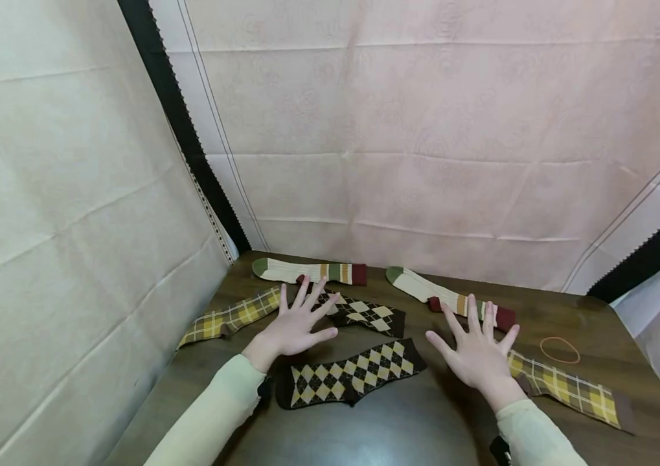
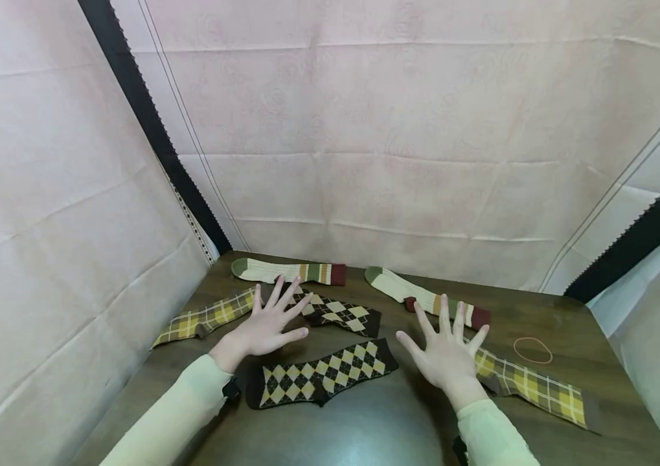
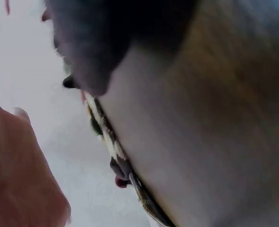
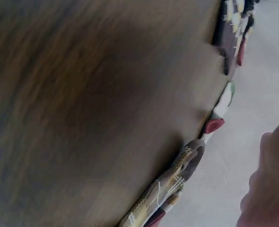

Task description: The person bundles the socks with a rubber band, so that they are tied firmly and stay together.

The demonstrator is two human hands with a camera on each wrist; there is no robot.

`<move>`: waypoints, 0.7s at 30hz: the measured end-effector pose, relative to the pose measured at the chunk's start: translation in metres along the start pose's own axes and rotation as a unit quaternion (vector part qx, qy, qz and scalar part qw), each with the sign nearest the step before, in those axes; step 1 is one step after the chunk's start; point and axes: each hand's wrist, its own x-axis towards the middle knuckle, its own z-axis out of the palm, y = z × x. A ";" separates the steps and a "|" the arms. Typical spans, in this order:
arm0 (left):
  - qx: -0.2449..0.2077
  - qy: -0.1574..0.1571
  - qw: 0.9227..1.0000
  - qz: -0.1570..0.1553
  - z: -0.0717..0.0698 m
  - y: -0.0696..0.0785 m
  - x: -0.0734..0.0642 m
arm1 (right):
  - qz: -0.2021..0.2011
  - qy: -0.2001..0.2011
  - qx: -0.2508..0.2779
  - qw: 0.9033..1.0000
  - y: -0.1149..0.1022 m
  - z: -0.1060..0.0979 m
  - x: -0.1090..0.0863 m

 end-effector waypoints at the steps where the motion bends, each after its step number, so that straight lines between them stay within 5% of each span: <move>1: -0.019 0.003 1.000 0.000 -0.001 -0.001 -0.002 | -0.001 0.000 0.008 1.000 0.001 -0.001 0.000; 4: -0.111 0.004 0.994 -0.014 -0.009 -0.007 -0.012 | -0.017 -0.004 0.042 0.999 0.005 -0.004 0.000; 10: -0.299 0.028 0.952 -0.053 -0.024 -0.022 -0.051 | -0.048 -0.022 0.143 0.988 0.016 -0.011 -0.010; 16: -0.339 0.039 0.935 -0.101 -0.031 -0.033 -0.079 | -0.018 -0.042 0.266 0.963 0.011 -0.004 -0.015; 21: -0.335 -0.020 0.938 -0.089 -0.025 -0.035 -0.086 | -0.006 -0.057 0.322 0.945 -0.001 0.010 -0.015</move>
